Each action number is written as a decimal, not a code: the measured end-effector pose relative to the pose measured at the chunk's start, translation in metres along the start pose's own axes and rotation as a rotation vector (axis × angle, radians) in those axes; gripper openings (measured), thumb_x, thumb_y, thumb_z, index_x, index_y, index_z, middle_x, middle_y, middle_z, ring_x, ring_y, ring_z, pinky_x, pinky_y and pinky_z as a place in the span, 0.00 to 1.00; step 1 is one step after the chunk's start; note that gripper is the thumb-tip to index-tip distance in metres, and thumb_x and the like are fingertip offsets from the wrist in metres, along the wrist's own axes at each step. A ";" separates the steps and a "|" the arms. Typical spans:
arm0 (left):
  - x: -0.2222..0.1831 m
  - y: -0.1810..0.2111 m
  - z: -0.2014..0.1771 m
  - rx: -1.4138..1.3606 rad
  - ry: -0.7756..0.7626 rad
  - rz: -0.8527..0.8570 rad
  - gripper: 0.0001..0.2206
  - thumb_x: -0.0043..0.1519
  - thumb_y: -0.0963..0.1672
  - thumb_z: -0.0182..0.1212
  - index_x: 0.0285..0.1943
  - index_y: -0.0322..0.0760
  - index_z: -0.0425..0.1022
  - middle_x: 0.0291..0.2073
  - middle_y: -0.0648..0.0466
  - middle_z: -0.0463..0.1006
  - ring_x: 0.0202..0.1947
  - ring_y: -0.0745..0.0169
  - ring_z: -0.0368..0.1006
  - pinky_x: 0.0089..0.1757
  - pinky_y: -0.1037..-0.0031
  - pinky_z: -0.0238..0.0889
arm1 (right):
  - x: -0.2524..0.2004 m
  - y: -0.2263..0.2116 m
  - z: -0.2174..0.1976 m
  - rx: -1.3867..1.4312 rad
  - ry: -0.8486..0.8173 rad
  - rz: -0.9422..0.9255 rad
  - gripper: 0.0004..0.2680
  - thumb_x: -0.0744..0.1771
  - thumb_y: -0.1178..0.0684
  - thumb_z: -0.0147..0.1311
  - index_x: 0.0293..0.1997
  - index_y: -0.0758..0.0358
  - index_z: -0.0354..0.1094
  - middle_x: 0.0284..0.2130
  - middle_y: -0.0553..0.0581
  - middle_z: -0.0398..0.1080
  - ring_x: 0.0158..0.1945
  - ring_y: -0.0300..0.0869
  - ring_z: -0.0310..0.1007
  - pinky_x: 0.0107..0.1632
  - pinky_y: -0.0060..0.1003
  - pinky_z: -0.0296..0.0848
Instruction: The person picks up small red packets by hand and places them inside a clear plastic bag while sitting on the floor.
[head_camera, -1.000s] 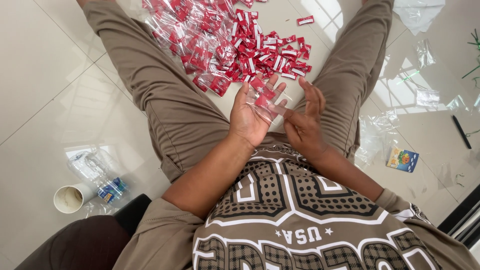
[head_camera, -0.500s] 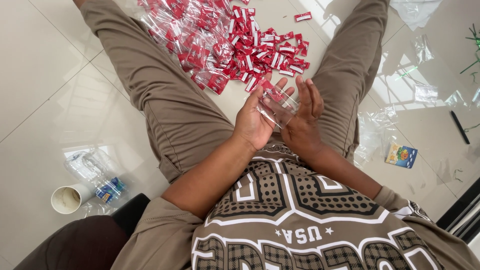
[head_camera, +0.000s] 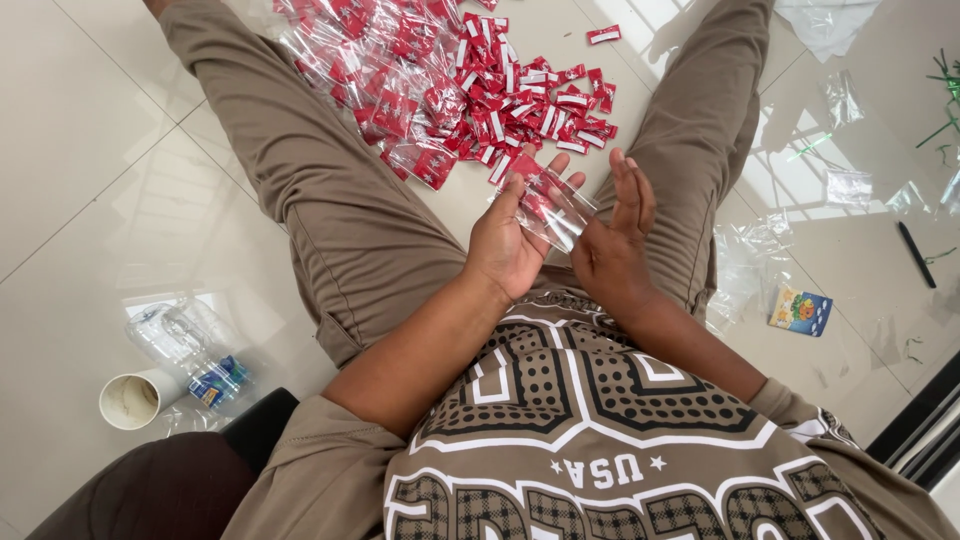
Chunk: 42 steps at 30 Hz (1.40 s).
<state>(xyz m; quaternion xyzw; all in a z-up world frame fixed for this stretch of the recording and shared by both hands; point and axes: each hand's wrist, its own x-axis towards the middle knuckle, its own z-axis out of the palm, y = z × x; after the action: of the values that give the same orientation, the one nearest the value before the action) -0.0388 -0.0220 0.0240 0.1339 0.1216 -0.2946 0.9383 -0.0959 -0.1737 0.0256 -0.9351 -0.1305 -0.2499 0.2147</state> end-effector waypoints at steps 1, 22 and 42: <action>-0.001 0.000 0.001 0.000 0.000 0.000 0.24 0.73 0.47 0.42 0.80 0.45 0.49 0.72 0.40 0.60 0.68 0.35 0.61 0.59 0.46 0.65 | 0.002 0.000 -0.001 0.000 -0.001 0.000 0.20 0.66 0.64 0.51 0.63 0.48 0.76 0.74 0.70 0.41 0.76 0.68 0.37 0.74 0.61 0.44; 0.000 0.002 -0.008 -0.013 0.057 0.051 0.20 0.73 0.45 0.42 0.75 0.37 0.56 0.72 0.42 0.62 0.67 0.39 0.64 0.55 0.52 0.70 | 0.004 -0.001 0.008 0.040 -0.026 0.000 0.21 0.66 0.63 0.49 0.62 0.40 0.75 0.74 0.67 0.42 0.75 0.65 0.40 0.74 0.61 0.44; 0.004 0.007 -0.018 -0.006 0.060 0.075 0.23 0.70 0.42 0.43 0.77 0.36 0.55 0.71 0.41 0.63 0.68 0.39 0.63 0.60 0.43 0.62 | 0.010 0.002 0.017 0.042 -0.131 0.076 0.25 0.64 0.65 0.50 0.68 0.43 0.69 0.76 0.68 0.39 0.76 0.65 0.40 0.74 0.61 0.45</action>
<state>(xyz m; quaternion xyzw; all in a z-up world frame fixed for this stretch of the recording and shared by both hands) -0.0342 -0.0125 0.0068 0.1443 0.1455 -0.2545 0.9451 -0.0802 -0.1662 0.0171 -0.9491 -0.1138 -0.1769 0.2343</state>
